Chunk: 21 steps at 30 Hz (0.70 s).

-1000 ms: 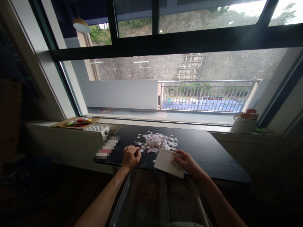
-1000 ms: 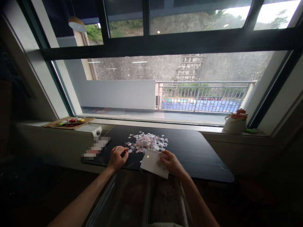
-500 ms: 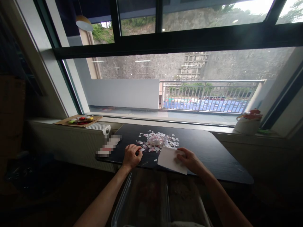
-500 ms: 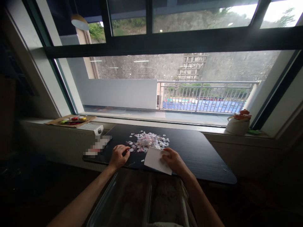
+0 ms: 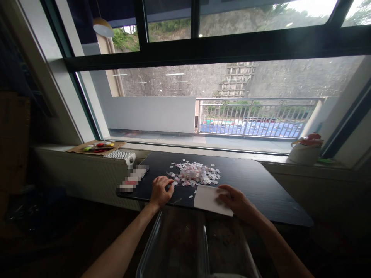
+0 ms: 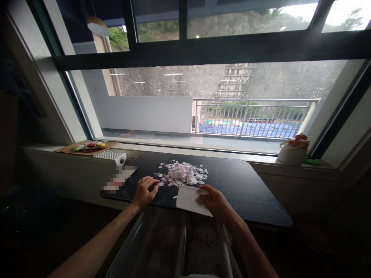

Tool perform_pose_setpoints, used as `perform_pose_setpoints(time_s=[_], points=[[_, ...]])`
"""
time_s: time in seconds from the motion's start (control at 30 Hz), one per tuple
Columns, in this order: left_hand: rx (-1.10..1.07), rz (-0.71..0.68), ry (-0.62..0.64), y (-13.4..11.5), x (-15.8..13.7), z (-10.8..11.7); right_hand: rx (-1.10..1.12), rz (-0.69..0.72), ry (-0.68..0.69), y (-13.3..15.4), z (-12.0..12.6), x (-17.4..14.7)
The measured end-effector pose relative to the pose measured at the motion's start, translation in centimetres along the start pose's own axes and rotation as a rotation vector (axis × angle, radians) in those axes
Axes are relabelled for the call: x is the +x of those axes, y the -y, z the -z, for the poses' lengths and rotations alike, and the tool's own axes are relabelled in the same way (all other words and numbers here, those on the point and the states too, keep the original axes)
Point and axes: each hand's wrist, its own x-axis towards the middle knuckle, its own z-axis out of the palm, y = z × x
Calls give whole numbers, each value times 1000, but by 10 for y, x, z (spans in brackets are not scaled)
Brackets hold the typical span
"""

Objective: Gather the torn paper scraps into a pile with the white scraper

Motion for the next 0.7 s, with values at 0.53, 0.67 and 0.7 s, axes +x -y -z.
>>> perform_pose_setpoints(time_s=[0.53,0.67,0.7], points=[[-44,-136,197,-30,-7,16,-248,81,-64,16,11,22],[-25,-101,165,-23,-10,23,-214,141,-17,28,0,26],[-18,-98,155,-21,-10,25,-206,153,-5,29,-3,28]])
